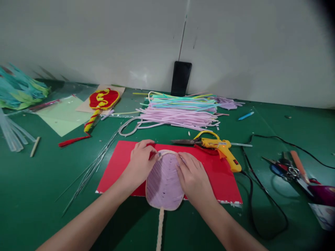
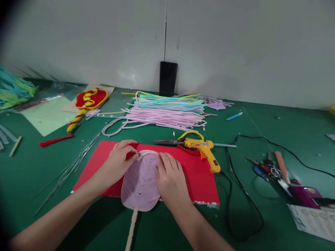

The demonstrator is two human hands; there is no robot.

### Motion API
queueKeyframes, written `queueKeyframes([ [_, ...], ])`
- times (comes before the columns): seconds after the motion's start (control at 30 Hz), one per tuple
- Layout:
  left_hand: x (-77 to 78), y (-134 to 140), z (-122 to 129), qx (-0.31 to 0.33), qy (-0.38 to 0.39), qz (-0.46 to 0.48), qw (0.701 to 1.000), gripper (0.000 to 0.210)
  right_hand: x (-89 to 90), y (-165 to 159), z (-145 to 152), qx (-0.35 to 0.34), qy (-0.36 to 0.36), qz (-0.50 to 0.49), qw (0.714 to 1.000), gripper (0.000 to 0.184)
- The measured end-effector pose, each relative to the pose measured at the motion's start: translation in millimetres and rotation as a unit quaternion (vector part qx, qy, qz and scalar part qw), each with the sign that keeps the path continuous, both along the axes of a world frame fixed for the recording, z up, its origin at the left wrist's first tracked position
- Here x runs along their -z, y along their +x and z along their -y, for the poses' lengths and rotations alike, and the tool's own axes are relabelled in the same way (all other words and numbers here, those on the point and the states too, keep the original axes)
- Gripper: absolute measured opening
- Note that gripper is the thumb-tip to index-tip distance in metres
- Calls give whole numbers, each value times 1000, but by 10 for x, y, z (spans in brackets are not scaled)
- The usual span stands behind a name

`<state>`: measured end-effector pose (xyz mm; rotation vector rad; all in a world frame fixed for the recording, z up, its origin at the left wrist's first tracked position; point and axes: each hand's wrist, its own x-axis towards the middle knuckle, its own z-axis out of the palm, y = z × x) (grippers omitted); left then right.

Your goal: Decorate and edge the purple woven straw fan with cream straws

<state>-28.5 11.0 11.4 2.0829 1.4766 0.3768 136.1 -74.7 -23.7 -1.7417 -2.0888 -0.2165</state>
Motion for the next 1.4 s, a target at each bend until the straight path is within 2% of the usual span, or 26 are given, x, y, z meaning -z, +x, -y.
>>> queueKeyframes([
  [0.27, 107, 26, 82, -26, 72, -19, 997, 16, -38, 0, -13, -9, -44, 11, 999, 36],
  [0.5, 43, 30, 152, 32, 195, -86, 976, 17, -63, -11, -30, -11, -54, 8, 998, 36],
  [0.57, 6, 44, 172, 66, 202, -108, 971, 20, -66, -14, -31, -13, -55, 4, 998, 37],
  [0.67, -26, 66, 173, 119, 173, -134, 969, 23, -59, -16, -29, -16, -53, 0, 998, 37],
  [0.77, -54, 83, 131, 137, 144, -136, 971, 23, -46, -12, -29, -17, -47, 1, 999, 37],
  [0.93, -135, 87, -2, 121, 71, -102, 985, 17, -36, -5, -32, -17, -47, -2, 999, 36],
  [1.1, -197, 98, -122, 102, -11, -121, 987, 15, -27, -10, -32, -15, -36, -5, 999, 35],
  [1.23, -206, 123, -161, 100, -21, -135, 986, 17, -11, -14, -33, -13, -39, -6, 999, 35],
  [1.4, -193, 143, -144, 58, -34, -134, 989, 16, -14, -12, -35, -13, -35, -5, 999, 35],
])
